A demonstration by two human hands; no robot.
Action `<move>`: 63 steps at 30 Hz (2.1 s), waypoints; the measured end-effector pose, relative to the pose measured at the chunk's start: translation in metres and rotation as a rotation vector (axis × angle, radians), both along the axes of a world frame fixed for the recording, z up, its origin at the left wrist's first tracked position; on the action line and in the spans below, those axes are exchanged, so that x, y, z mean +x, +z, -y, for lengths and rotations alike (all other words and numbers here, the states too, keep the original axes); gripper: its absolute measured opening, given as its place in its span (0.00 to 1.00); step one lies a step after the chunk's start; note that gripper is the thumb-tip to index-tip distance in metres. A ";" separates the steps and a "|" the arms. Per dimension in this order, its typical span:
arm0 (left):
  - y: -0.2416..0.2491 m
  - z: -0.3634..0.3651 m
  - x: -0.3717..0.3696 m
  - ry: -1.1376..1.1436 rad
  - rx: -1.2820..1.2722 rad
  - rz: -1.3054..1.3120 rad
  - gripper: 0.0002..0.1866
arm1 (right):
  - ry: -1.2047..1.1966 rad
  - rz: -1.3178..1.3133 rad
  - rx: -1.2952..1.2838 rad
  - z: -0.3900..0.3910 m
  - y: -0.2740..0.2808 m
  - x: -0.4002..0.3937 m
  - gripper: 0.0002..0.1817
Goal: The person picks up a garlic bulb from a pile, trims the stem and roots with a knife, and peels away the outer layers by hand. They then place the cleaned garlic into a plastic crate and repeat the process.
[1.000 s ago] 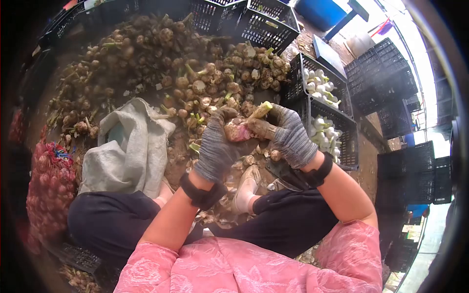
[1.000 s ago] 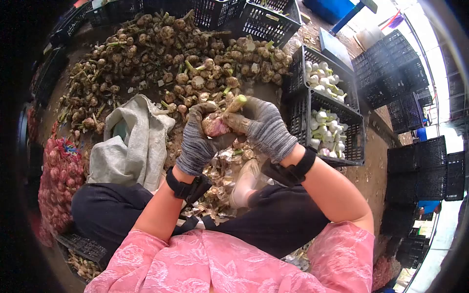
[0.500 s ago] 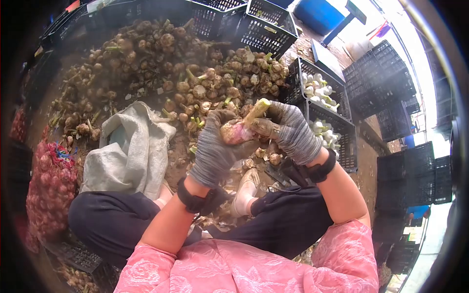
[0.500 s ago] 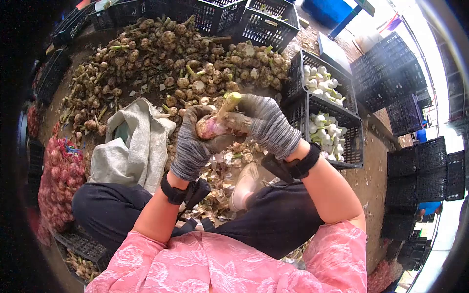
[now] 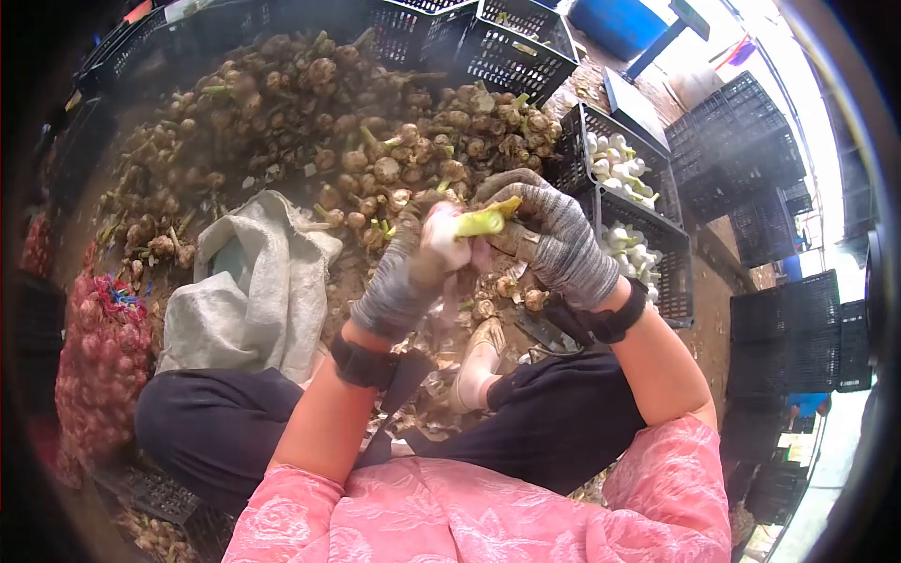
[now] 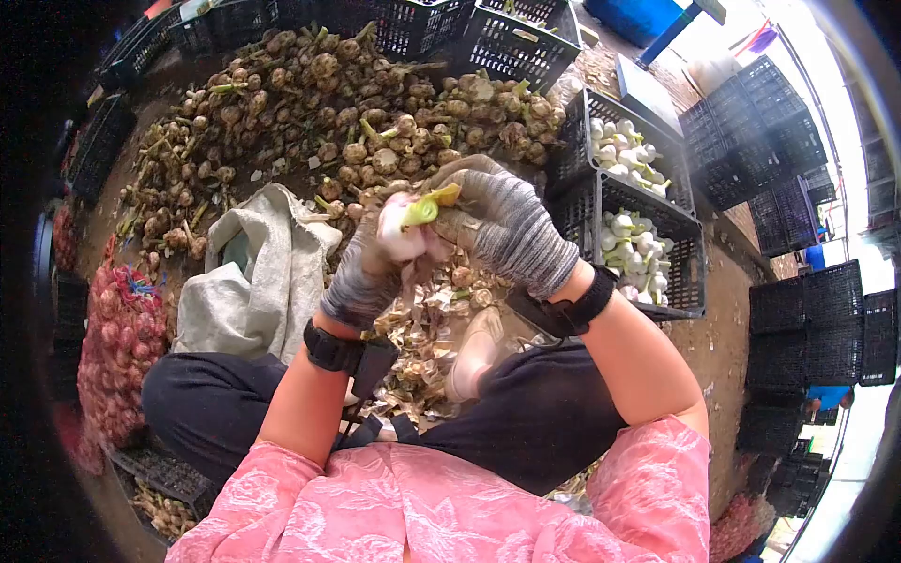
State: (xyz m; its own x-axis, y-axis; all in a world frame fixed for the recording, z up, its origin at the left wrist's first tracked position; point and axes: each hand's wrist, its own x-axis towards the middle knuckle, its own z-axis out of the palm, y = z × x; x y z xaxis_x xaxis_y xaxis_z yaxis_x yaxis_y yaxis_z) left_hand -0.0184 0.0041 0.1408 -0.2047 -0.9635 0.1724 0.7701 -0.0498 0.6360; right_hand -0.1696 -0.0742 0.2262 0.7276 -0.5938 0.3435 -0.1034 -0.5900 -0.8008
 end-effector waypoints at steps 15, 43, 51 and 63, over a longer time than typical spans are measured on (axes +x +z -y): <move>0.012 0.000 0.006 0.294 0.113 0.071 0.29 | -0.196 0.050 0.650 -0.010 0.004 0.010 0.17; -0.010 -0.005 0.022 0.583 -0.250 0.815 0.11 | 0.092 -0.571 0.028 -0.020 0.014 -0.002 0.17; 0.007 -0.003 0.001 0.557 -0.179 0.413 0.25 | -0.138 -0.443 -0.370 -0.029 0.023 0.012 0.12; 0.009 -0.007 0.009 -0.171 0.263 -0.492 0.32 | -0.229 -0.307 -0.758 -0.020 0.005 0.015 0.06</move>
